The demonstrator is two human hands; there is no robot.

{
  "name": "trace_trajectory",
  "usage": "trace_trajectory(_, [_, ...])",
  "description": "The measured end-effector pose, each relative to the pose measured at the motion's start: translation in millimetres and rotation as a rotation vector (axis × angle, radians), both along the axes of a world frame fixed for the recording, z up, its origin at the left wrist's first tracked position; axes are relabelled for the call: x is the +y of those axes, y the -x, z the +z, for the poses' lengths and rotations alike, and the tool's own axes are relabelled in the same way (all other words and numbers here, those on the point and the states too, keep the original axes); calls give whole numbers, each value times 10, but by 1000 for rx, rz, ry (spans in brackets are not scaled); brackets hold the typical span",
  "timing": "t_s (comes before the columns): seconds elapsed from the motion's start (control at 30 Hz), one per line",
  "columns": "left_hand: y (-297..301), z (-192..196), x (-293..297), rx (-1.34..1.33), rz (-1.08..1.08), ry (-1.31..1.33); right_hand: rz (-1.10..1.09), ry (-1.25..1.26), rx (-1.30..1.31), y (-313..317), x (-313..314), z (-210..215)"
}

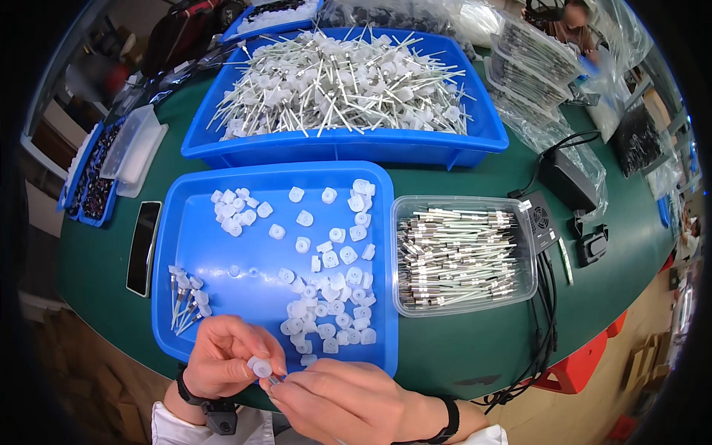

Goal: Assembling small plastic components onto metal pins using a pick tool.

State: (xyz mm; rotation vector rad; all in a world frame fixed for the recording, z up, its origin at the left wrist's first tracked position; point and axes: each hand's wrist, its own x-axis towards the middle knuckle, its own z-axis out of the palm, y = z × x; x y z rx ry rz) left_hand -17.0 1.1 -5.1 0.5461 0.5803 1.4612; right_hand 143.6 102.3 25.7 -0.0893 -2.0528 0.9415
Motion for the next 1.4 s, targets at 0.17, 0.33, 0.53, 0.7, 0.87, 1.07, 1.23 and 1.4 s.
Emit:
trace_trajectory(0.17, [-4, 5, -5, -9, 9, -8, 1, -28, 0, -3, 13, 22])
trace_trajectory(0.33, [-10, 8, 2, 0, 13, -19, -12, -55, 51, 12, 4, -19])
trace_trajectory(0.53, [-13, 3, -4, 11, 29, -22, -4, -85, 23, 14, 19, 52])
trace_trajectory(0.7, [-99, 93, 20, 52, 160, 93, -76, -143, 120, 56, -24, -64])
trace_trajectory(0.87, [-55, 23, -2, 26, 100, -3, -113, -170, 159, 63, -43, -123])
trace_trajectory(1.07, [-24, 11, -14, 56, 72, -39, -20, -14, -5, 6, -13, -2])
trace_trajectory(1.23, [-13, 23, -27, 133, 68, -17, -8, 8, -71, -14, -4, 19])
trace_trajectory(1.4, [-3, 18, -23, 135, 55, 23, -5, 3, -69, 6, 13, 28])
